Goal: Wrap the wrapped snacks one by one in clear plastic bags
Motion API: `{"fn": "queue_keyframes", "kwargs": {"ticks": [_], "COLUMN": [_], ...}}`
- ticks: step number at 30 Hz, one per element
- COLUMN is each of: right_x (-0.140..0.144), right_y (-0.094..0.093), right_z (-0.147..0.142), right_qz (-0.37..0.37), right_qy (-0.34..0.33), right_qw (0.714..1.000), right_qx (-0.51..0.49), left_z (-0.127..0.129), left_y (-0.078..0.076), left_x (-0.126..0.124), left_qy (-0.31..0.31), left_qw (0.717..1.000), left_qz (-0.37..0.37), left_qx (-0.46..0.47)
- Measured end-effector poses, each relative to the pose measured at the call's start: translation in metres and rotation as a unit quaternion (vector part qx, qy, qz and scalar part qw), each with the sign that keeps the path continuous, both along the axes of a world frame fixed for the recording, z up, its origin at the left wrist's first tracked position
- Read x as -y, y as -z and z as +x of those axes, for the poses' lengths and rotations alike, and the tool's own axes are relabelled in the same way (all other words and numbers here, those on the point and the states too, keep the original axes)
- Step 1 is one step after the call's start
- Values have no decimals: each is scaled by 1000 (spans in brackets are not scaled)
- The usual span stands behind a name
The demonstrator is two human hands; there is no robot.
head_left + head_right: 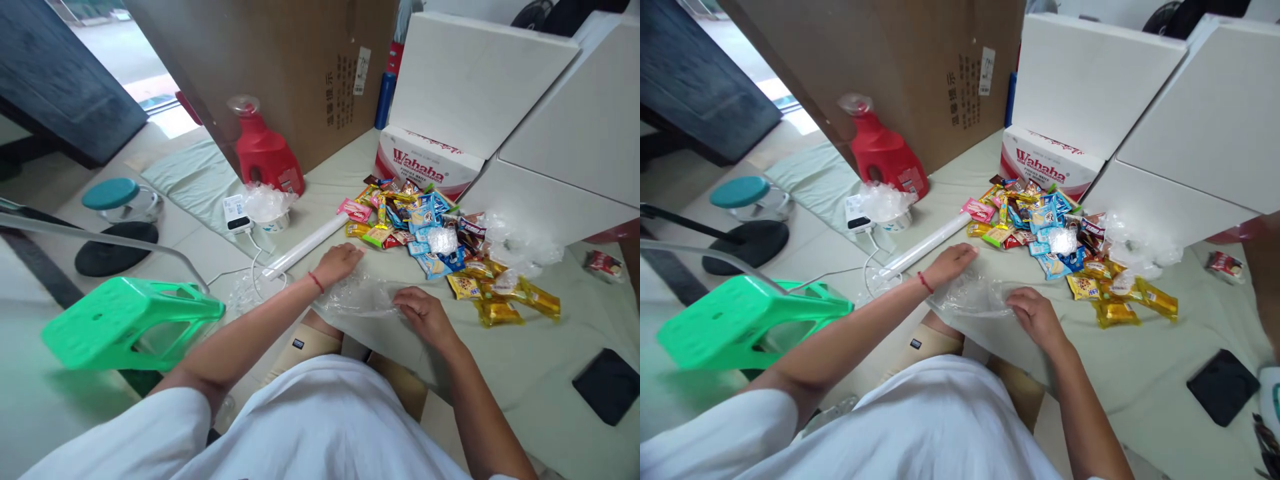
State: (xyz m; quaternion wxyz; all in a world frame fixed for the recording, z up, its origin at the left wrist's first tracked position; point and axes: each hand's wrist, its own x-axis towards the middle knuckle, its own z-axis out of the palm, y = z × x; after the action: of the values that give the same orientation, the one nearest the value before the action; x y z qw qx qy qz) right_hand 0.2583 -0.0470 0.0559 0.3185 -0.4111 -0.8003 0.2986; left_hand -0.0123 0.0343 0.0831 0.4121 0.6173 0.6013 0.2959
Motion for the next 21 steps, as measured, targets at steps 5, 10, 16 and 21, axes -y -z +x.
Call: {"fn": "queue_keyframes", "kwargs": {"ticks": [5, 10, 16, 21], "right_x": [18, 32, 47, 48], "right_y": [-3, -10, -1, 16], "right_z": [8, 23, 51, 80], "right_qz": [57, 72, 42, 16], "right_qy": [-13, -1, 23, 178], "right_qw": [998, 997, 998, 983], "right_qx": [14, 0, -42, -46], "left_z": [49, 45, 19, 10], "left_y": [3, 11, 24, 27], "left_x": [-7, 7, 27, 38], "left_qy": [257, 279, 109, -18], "left_qw": [939, 937, 913, 878], "left_qz": [-155, -197, -320, -321], "left_qx": [-168, -78, 228, 353]}}
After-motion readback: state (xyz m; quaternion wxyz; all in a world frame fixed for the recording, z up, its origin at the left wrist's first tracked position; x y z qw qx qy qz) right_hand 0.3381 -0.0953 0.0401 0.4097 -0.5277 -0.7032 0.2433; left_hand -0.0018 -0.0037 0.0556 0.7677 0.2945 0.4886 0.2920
